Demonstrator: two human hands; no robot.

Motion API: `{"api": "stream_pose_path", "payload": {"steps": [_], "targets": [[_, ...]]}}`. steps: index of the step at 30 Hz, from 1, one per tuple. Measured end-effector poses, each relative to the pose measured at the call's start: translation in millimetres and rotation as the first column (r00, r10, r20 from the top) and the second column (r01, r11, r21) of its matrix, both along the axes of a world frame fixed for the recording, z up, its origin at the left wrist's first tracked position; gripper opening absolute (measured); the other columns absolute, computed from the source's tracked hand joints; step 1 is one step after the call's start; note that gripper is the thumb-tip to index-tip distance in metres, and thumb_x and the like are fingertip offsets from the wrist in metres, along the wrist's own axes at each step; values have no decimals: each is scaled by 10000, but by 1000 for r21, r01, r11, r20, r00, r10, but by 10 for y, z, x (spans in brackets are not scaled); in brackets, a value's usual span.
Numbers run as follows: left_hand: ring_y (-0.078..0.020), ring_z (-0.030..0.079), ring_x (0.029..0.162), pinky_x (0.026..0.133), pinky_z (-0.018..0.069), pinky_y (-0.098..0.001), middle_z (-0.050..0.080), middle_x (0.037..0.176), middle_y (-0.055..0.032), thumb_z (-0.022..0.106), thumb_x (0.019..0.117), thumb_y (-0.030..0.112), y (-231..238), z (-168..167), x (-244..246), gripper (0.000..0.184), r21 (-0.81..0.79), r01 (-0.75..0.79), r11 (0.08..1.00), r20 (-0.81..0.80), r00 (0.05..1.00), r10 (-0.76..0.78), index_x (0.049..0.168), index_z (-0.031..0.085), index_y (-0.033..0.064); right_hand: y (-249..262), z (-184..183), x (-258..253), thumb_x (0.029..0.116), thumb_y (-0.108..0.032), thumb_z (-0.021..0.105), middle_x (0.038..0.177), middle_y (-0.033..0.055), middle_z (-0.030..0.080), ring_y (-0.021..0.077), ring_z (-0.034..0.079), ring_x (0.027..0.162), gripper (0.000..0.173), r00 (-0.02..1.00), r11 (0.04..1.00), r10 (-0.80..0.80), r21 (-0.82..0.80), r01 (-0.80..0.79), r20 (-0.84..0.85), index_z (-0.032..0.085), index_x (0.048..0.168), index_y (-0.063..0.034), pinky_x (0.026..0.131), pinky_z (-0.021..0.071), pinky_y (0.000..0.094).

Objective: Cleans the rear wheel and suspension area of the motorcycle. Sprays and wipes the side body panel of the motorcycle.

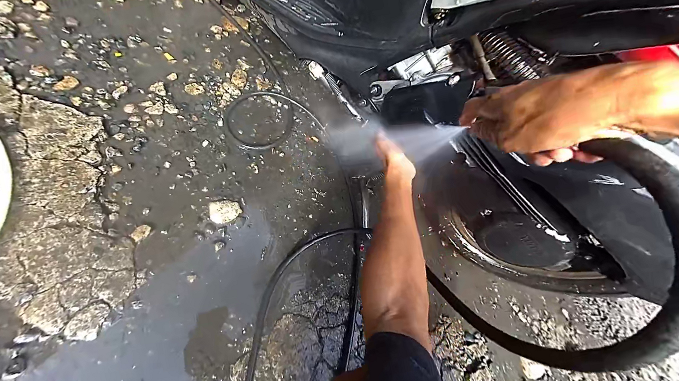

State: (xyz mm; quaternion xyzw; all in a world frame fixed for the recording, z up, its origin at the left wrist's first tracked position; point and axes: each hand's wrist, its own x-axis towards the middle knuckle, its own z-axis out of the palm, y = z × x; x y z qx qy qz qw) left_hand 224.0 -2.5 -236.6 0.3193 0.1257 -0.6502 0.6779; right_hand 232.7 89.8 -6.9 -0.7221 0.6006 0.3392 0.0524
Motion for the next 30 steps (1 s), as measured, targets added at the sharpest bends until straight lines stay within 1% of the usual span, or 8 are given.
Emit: {"api": "stream_pose_path", "payload": {"steps": [3,6,9,12,16,22,26,30], "targets": [[-338,349,1466,1130,316,-638,366,1610,-156,308,1096,496,-14,-90,125,600,28,13,1000,29,999,-13,1550,403,115,100,11,18,1122,-251,417,668,106,527,182,522,456,260,996,1000,-13,14,14,-84,493,1311,-89,444,470,313],[-327,350,1440,1110,325,-596,323,1621,-150,228,1093,557,-34,-70,21,650,18,84,996,-53,995,-83,1596,300,152,3,0,-94,1119,-269,422,634,101,533,168,522,428,261,997,1000,-21,-8,20,-69,495,1284,-80,425,474,298],[-311,281,1528,1200,261,-614,307,1658,-129,213,1098,551,-55,16,-122,659,-38,103,994,22,995,-102,1608,302,144,-190,-26,-211,1097,-255,448,586,87,518,164,502,401,194,998,996,-70,-64,69,-7,507,1166,-84,404,452,297],[-276,184,1572,1248,183,-591,223,1699,-102,158,1106,527,-46,14,-212,662,-70,128,989,129,985,-118,1636,229,137,-399,109,-180,1081,-217,453,547,70,476,135,441,377,189,991,986,-91,-132,103,95,551,1056,-58,381,395,277],[-272,186,1572,1250,183,-585,224,1698,-107,131,1103,529,-45,4,-331,669,-49,114,992,154,982,-106,1634,228,135,-539,230,101,1053,-214,470,514,40,438,90,365,358,240,983,969,-137,-190,158,120,544,873,-73,361,317,230],[-272,185,1572,1247,183,-589,230,1697,-106,93,1092,560,-20,18,-374,707,-30,125,992,116,986,-121,1631,242,127,-396,254,515,1050,-146,439,566,25,406,81,322,399,223,986,961,-152,-222,163,69,508,851,-72,406,299,215],[-288,194,1568,1228,192,-633,244,1691,-108,86,1079,595,-8,29,-337,734,-17,146,989,83,986,-144,1626,259,138,-424,237,624,1025,-134,456,545,26,433,79,346,383,245,991,962,-134,-239,135,17,522,796,-79,397,325,219],[-279,204,1565,1236,203,-603,251,1688,-112,82,1084,583,1,29,-320,730,-28,144,989,83,986,-141,1622,266,126,-403,206,684,1023,-113,464,557,13,382,72,301,394,196,985,960,-162,-221,170,54,506,833,-89,396,288,203]]}}
